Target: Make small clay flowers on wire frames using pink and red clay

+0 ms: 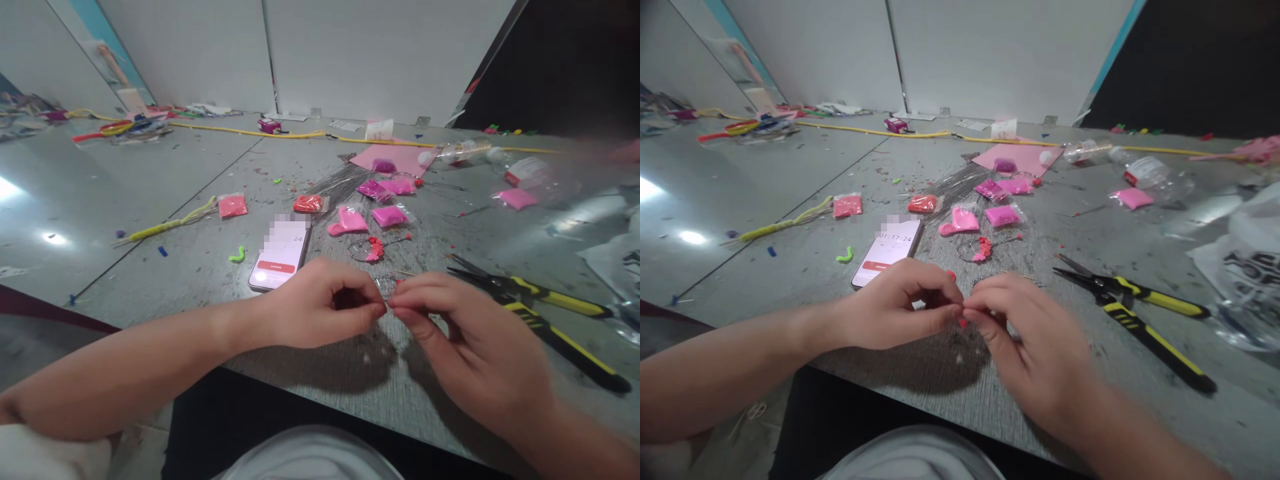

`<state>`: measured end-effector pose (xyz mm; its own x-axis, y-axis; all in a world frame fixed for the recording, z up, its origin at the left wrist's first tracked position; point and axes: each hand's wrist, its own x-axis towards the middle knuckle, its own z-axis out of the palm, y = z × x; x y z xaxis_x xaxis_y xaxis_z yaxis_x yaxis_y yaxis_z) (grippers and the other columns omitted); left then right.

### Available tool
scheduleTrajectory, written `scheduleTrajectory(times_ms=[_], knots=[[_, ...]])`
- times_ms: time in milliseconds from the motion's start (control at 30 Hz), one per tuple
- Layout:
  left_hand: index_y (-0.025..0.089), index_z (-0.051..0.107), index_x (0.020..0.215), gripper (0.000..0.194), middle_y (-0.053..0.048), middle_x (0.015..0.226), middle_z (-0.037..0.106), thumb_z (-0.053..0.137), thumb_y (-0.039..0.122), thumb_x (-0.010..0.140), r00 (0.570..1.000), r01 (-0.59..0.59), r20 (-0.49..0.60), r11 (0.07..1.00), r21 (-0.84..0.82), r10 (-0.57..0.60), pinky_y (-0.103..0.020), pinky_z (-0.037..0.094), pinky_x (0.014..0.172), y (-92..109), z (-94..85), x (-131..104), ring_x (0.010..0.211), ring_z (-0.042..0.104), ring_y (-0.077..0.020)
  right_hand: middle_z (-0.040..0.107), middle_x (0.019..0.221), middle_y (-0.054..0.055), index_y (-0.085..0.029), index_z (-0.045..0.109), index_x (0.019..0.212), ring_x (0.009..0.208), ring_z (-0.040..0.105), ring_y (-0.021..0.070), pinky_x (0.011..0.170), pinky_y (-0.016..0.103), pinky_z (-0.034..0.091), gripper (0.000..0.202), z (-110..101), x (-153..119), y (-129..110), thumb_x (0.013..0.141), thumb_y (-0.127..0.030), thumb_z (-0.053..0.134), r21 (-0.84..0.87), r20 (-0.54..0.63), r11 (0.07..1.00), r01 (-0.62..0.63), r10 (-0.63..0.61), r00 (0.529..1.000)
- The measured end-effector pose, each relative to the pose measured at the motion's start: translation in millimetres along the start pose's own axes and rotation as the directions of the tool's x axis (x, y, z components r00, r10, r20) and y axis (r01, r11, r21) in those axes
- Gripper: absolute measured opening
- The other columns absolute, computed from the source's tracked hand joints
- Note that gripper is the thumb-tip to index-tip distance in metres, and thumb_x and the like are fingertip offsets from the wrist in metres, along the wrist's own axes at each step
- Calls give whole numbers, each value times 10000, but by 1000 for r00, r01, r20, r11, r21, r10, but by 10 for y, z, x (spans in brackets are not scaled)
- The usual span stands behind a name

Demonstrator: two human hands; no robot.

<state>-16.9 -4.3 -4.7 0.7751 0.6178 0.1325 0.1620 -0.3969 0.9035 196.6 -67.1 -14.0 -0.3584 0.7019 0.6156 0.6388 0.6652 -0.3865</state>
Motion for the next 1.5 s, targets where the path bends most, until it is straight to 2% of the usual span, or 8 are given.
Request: scheduleTrajectory(times_ms=[300, 433, 567, 867, 967, 1133, 1300, 1500], knots=[[109, 706, 903, 212, -4, 735, 635, 616, 294, 957, 989, 145, -7, 985, -92, -146, -230, 416, 599, -61, -7, 54, 663, 535, -100, 764, 991, -26, -285, 695, 979, 887, 735, 120, 779, 243, 588, 160, -35, -43, 7, 918, -139, 718, 92, -67, 987, -130, 136, 988], [116, 698, 891, 196, -7, 753, 639, 636, 296, 941, 978, 205, 63, 960, -193, -196, -241, 425, 624, -84, 11, 63, 685, 549, -106, 754, 908, -8, -248, 675, 1024, 803, 717, 124, 683, 244, 582, 164, -8, -15, -13, 921, -136, 733, 71, -38, 997, -11, 14, 999], [135, 658, 836, 178, 40, 666, 566, 644, 284, 932, 952, 304, 162, 869, -391, -260, -214, 371, 539, -66, 36, 65, 574, 481, -70, 775, 953, 37, -172, 667, 1148, 878, 717, 133, 825, 266, 597, 303, 26, -15, -41, 903, 6, 664, 21, -70, 989, 148, -147, 987], [141, 641, 774, 147, 39, 657, 562, 659, 216, 899, 936, 343, 161, 705, -621, -314, -193, 388, 531, 24, 93, 29, 556, 479, -57, 798, 1186, 98, -125, 628, 1323, 1172, 718, 168, 1061, 269, 578, 423, -24, -36, -18, 920, 1, 624, -50, 6, 971, 235, -235, 972], [140, 649, 794, 150, 47, 630, 540, 669, 236, 908, 941, 326, 152, 695, -641, -301, -195, 365, 525, 23, 91, 18, 548, 458, -57, 799, 1202, 93, -151, 644, 1332, 1147, 747, 176, 1021, 268, 611, 400, -41, -26, -44, 950, -39, 600, -60, 18, 982, 179, -178, 984], [148, 649, 822, 96, 57, 630, 518, 687, 214, 879, 958, 278, 109, 775, -568, -265, -210, 327, 520, -17, 96, 8, 557, 421, -66, 835, 1058, -1, -286, 731, 1149, 934, 812, 192, 820, 288, 693, 213, -37, 5, -101, 962, -204, 672, 36, -26, 991, -129, 130, 991], [154, 618, 785, 97, 51, 633, 488, 649, 207, 860, 975, 221, 43, 915, -338, -219, -223, 317, 528, -29, 110, -9, 593, 421, -83, 840, 930, -54, -347, 775, 1065, 765, 816, 184, 675, 261, 698, 218, -68, 13, -71, 874, -242, 788, 172, 17, 943, -285, 287, 958], [148, 555, 675, 175, 65, 589, 467, 631, 120, 830, 976, -149, -134, 977, 155, 170, -193, 310, 526, -16, 114, -60, 548, 385, -44, 833, 833, -28, -326, 780, 1067, 662, 799, 183, 613, 251, 690, 288, -58, 32, -104, 796, -340, 874, 301, 29, 852, -428, 440, 897]])
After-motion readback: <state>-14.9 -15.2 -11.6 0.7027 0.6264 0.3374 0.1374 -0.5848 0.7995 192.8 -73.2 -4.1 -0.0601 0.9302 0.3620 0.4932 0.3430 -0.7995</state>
